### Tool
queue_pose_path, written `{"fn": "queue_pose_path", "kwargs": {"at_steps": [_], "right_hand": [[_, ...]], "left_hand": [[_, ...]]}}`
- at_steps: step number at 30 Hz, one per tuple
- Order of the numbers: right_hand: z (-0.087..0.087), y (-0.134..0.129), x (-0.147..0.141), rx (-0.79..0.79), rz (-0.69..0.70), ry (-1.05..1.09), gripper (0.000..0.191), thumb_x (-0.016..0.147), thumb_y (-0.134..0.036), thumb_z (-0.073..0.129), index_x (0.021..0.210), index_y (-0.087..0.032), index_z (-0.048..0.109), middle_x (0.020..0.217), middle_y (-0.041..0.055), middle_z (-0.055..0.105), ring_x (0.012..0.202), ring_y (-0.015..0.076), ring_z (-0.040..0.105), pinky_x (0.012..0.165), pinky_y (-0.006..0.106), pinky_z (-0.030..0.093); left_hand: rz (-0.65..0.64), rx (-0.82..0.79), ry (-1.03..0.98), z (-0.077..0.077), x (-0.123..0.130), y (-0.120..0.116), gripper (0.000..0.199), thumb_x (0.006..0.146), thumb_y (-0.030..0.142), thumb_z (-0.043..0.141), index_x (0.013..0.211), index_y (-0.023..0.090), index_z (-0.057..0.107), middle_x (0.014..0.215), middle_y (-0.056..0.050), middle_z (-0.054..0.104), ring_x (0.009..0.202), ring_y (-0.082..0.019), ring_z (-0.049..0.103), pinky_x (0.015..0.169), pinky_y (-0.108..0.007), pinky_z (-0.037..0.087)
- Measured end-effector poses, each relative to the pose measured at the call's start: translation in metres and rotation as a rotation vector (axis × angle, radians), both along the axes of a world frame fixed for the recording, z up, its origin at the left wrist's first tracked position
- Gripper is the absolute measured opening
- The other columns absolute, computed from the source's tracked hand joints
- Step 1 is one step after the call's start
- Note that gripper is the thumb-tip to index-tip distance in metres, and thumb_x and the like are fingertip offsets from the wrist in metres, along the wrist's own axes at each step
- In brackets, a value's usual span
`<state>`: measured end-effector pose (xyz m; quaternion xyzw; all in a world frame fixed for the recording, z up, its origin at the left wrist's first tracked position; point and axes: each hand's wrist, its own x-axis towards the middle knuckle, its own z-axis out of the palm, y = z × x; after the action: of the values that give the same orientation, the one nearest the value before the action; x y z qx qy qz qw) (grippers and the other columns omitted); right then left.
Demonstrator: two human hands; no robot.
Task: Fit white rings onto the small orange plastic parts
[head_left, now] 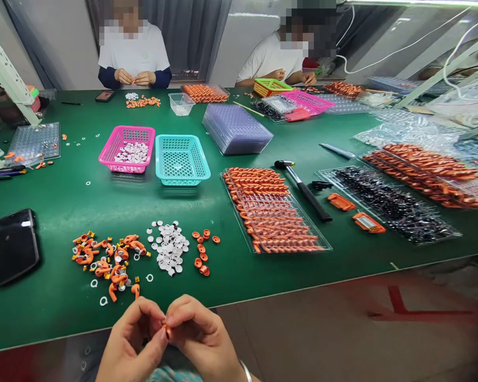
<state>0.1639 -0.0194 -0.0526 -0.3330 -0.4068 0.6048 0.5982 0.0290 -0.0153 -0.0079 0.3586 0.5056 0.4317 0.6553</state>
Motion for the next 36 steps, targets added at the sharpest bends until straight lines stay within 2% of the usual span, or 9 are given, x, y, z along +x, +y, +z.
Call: {"fn": "queue_pose_path", "kwargs": {"at_steps": [5,10,13,16,20,23,26,31,36], "right_hand": [[-0.002,0.001,0.005,0.03,-0.046,-0.122,0.003,0.082,-0.025,0.075,0.084,-0.026,0.077,0.076,0.0002,0.057,0.067,0.0114,0.057,0.059,0.022,0.048],[0.004,0.004,0.014,0.127,-0.048,-0.355,0.005,0.085,-0.023,0.071,0.084,-0.024,0.076,0.076,0.0007,0.056,0.067,0.0124,0.056,0.06,0.023,0.048],[0.017,0.003,0.021,0.25,-0.013,-0.466,0.02,0.087,-0.009,0.059,0.096,-0.024,0.069,0.083,0.0029,0.06,0.074,0.0143,0.06,0.065,0.024,0.052],[0.03,-0.001,0.027,0.391,0.006,-0.557,0.037,0.083,0.0,0.052,0.108,-0.025,0.06,0.095,0.0063,0.062,0.086,0.0175,0.063,0.076,0.028,0.056],[0.034,-0.005,0.026,0.603,-0.052,-0.768,0.031,0.082,-0.007,0.063,0.107,-0.024,0.059,0.098,0.0089,0.061,0.084,0.0189,0.064,0.074,0.028,0.058],[0.029,-0.004,0.023,0.688,-0.143,-0.928,0.023,0.084,-0.003,0.061,0.101,-0.019,0.063,0.089,0.0098,0.064,0.076,0.0182,0.062,0.07,0.028,0.058],[0.023,-0.003,0.023,0.677,-0.189,-0.979,0.028,0.084,0.0,0.059,0.106,-0.016,0.064,0.085,0.0112,0.068,0.075,0.0192,0.063,0.069,0.029,0.059],[0.015,-0.005,0.023,0.629,-0.202,-1.009,0.041,0.087,-0.003,0.059,0.123,-0.021,0.06,0.093,0.0123,0.072,0.083,0.0217,0.068,0.074,0.033,0.061],[0.013,-0.004,0.023,0.645,-0.167,-0.967,0.044,0.087,-0.001,0.055,0.125,-0.022,0.058,0.096,0.0123,0.072,0.086,0.022,0.069,0.076,0.034,0.061]], "left_hand": [[-0.071,0.058,0.072,-0.004,-0.006,0.002,0.027,0.074,0.045,0.08,0.081,0.02,0.074,0.075,-0.002,0.066,0.069,-0.014,0.06,0.064,-0.017,0.049],[-0.256,0.348,0.363,-0.006,-0.018,0.006,0.011,0.085,0.027,0.067,0.087,0.021,0.076,0.079,-0.005,0.073,0.07,-0.017,0.068,0.064,-0.02,0.053],[-0.194,0.522,0.506,-0.006,-0.019,0.007,0.011,0.084,0.019,0.065,0.084,0.022,0.075,0.076,-0.002,0.073,0.067,-0.016,0.068,0.064,-0.02,0.054],[-0.139,0.691,0.613,-0.007,-0.019,0.009,0.013,0.082,0.015,0.067,0.087,0.024,0.074,0.082,-0.002,0.074,0.073,-0.016,0.07,0.069,-0.02,0.057],[-0.199,0.837,0.674,-0.006,-0.023,0.011,0.017,0.082,0.011,0.068,0.093,0.023,0.072,0.086,-0.003,0.074,0.075,-0.017,0.071,0.069,-0.02,0.058],[-0.198,0.866,0.689,-0.004,-0.025,0.012,0.02,0.082,0.01,0.068,0.096,0.024,0.071,0.088,-0.001,0.075,0.077,-0.015,0.071,0.071,-0.018,0.058],[-0.189,0.866,0.703,-0.003,-0.025,0.011,0.021,0.082,0.009,0.068,0.096,0.025,0.071,0.088,0.0,0.075,0.077,-0.015,0.072,0.072,-0.019,0.058],[-0.157,0.859,0.715,-0.002,-0.023,0.011,0.018,0.081,0.01,0.067,0.093,0.023,0.073,0.085,-0.002,0.075,0.074,-0.017,0.072,0.069,-0.021,0.059],[-0.147,0.824,0.705,-0.002,-0.023,0.01,0.018,0.081,0.011,0.068,0.092,0.024,0.073,0.086,-0.001,0.075,0.075,-0.016,0.072,0.071,-0.019,0.059]]}}
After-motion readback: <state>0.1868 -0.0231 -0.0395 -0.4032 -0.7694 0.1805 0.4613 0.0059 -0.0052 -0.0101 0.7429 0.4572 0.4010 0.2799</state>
